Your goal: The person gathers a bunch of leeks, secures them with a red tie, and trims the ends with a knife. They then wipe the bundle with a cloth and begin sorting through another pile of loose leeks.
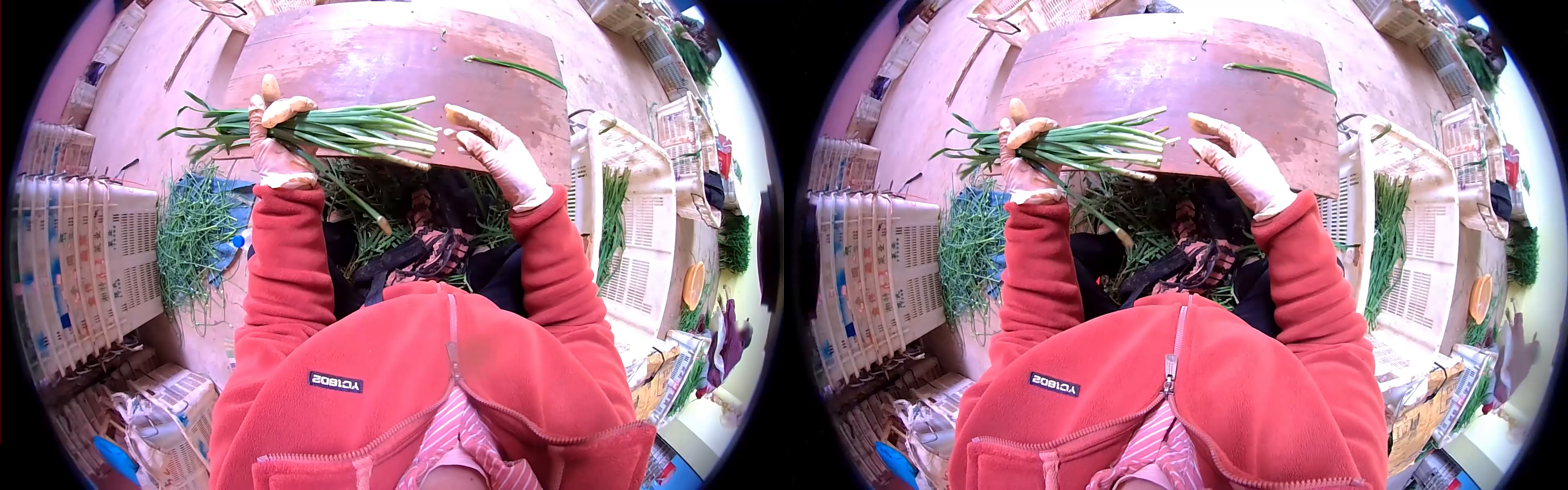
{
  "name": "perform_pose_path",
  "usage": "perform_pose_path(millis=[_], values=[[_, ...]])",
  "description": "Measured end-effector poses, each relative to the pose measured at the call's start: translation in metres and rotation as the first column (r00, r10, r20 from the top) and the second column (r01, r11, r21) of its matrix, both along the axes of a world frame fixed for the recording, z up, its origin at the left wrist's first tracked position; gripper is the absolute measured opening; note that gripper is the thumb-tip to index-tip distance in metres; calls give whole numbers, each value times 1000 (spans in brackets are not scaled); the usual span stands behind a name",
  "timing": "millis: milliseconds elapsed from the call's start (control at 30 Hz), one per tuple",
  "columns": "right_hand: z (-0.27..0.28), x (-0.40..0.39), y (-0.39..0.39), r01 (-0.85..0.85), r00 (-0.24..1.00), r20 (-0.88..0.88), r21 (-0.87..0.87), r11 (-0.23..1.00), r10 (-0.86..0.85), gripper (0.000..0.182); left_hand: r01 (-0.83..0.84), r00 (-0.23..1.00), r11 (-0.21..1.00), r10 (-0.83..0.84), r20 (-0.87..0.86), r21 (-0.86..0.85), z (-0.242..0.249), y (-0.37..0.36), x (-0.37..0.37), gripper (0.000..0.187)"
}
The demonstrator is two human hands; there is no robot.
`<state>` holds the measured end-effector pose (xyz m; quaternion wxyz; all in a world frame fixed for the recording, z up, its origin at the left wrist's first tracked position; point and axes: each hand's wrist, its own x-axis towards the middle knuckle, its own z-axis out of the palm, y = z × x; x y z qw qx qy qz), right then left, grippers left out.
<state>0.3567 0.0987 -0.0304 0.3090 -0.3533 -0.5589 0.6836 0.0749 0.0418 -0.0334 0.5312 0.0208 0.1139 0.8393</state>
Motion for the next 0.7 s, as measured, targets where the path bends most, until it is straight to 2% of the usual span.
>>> perform_pose_path(millis=[33,100,133,200,233,267,333,367,433,467,500,533,567,600,633,667,700], values=[[2,-3,-1,1,1000,-1,3,1000,-1,45,1,1000,1000,-1,-1,3,-3,1,-4,36],[10,-10,-8,-118,993,5,87,989,118,52,154,985,964,-166,39,215,-8,3,-10,33],[14,-14,-11,-143,990,-6,102,985,144,51,160,984,963,-172,40,217,-6,3,-7,33],[12,-18,-14,-256,962,-97,-9,967,254,40,155,987,960,-159,-2,234,-1,1,2,30],[22,-14,-18,-208,977,6,-173,963,213,27,188,979,937,-202,19,294,-4,2,1,29],[23,-11,-20,-209,977,6,-169,963,213,27,188,979,936,-202,18,297,-7,3,-2,29],[25,-2,-22,-109,988,96,-134,985,122,20,197,977,919,-212,5,341,-7,4,-6,29],[29,8,-22,-116,979,157,-101,988,131,19,195,978,918,-209,4,344,-7,3,-7,29],[28,37,-19,-66,963,257,-77,995,84,20,81,997,976,-77,-29,204,-1,1,-7,28],[16,62,-11,-106,916,376,-115,988,142,20,78,997,974,-74,-29,210,-2,1,-9,28],[-1,85,-6,-10,842,538,-65,998,44,20,104,994,963,-106,-6,249,-4,1,-10,28],[-14,106,2,-308,306,939,256,916,-159,22,130,990,948,-141,17,289,-4,2,-10,27],[-7,107,-7,-339,315,872,473,813,-375,24,177,981,926,-193,17,334,2,2,-4,17],[0,103,-15,-367,331,752,659,657,-570,25,146,989,945,-133,-62,294,6,3,4,18],[-6,90,-11,-24,760,466,717,697,-454,27,155,987,951,-136,-88,268,10,2,11,17],[30,59,-22,-72,816,407,777,626,-411,25,168,983,955,-144,-114,245,15,3,19,17],[54,34,-31,-84,863,355,802,591,-359,24,112,971,980,-73,-226,165,17,5,28,17]])
